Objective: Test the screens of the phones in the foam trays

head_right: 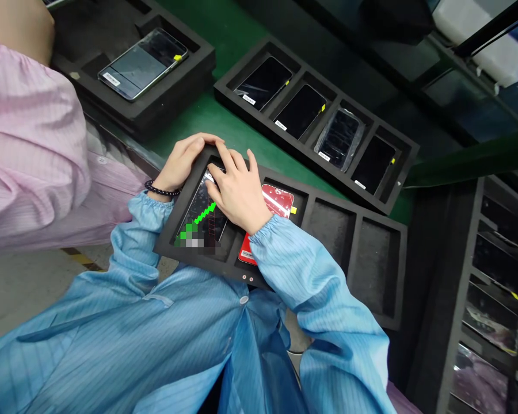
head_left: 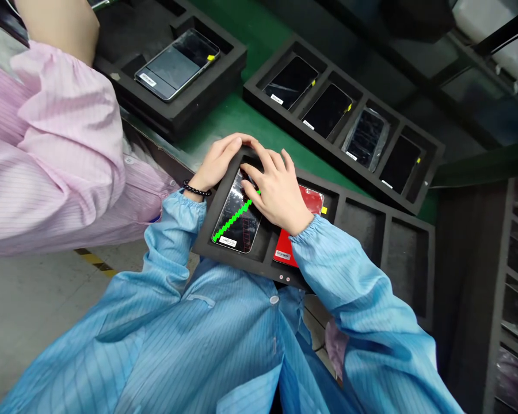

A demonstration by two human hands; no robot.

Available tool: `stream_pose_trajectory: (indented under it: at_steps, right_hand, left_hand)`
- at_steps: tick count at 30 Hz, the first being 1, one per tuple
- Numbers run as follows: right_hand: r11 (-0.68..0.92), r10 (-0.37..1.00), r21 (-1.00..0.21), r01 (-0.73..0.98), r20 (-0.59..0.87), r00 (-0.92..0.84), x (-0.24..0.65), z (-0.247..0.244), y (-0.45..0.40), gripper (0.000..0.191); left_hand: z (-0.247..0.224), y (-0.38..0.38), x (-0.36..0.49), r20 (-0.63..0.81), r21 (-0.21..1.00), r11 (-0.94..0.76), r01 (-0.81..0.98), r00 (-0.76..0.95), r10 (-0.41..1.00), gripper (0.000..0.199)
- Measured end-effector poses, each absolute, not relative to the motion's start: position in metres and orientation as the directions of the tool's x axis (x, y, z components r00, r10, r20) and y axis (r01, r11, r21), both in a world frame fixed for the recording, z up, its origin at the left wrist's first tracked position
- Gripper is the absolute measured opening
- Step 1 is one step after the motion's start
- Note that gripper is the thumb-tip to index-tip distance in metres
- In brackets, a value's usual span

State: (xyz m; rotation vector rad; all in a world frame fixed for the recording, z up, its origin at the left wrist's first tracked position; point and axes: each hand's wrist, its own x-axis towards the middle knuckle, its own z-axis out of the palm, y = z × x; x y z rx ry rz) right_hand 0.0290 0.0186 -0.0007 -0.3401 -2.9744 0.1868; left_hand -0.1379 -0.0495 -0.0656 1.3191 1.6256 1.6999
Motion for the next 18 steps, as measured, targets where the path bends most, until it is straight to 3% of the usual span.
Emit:
stream_pose_trajectory:
  at_steps: [18]
  right_hand:
    - [0.975, 0.191, -0.13, 0.182, 0.062, -0.98, 0.065, 0.015, -0.011, 0.035]
  left_hand:
    - [-0.062, -0.05, -0.134, 0.309, 0.948, -0.237, 0.211, -0.437, 0.845, 0.046]
